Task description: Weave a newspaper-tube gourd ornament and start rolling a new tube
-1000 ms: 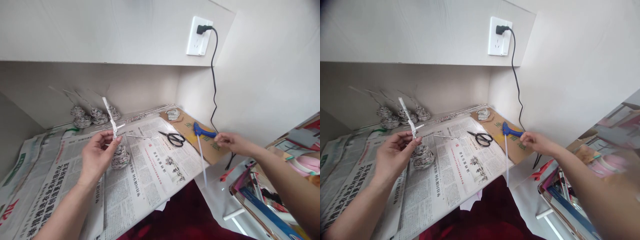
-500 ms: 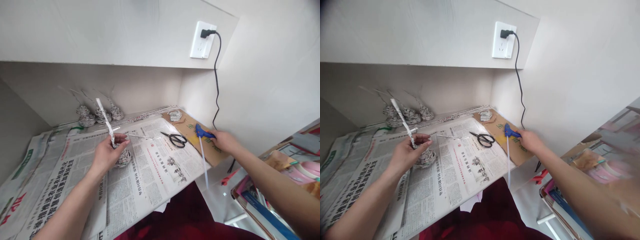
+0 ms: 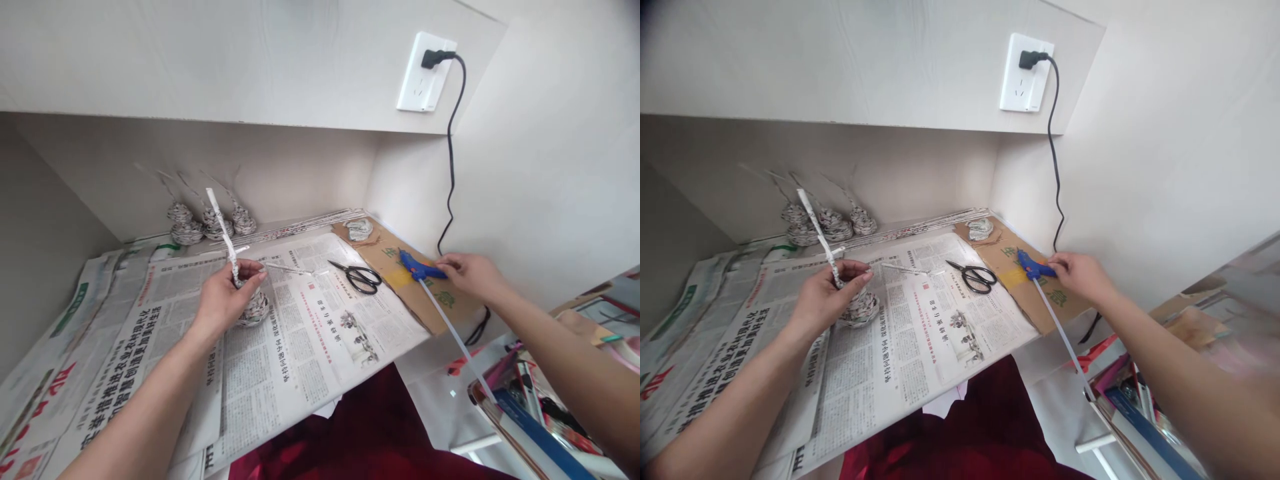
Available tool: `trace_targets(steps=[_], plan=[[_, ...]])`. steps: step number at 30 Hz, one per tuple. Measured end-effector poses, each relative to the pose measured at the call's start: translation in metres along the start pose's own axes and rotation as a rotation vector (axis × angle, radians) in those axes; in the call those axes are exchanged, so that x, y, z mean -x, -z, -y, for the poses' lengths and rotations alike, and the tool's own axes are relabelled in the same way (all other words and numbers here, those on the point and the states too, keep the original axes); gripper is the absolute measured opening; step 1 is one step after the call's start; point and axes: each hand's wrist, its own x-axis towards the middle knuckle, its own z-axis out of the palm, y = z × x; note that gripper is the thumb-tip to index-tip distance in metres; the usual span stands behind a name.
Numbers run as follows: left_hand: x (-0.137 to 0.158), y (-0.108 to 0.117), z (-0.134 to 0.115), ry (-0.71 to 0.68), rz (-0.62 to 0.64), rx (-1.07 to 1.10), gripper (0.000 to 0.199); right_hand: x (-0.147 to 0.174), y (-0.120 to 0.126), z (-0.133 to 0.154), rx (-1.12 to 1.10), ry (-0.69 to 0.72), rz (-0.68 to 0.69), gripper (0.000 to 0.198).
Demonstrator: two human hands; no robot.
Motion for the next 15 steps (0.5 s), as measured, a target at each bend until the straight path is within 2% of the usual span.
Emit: trace_targets(steps=[4,9,12,15], plan=[[0.001,0.0,0.002,-0.002,-0.007,0.023,0.036,0.017,0.007,0.045,-0.253,-0.014,0.075,0.027],[0.001,0.0,0.001,0.002,-0.013,0.031,0.034,0.042,0.011,0.088,-0.312,0.129,0.155,0.032],[0.001,0.001,-0.003,0.004,-0.024,0.046,0.036,0.056,0.013,0.098,-0.284,0.241,0.221,0.04],[0.0,0.001,-0.005,0.006,-0.043,0.054,0.037,0.069,0.008,0.091,-0.229,0.279,0.269,0.046]])
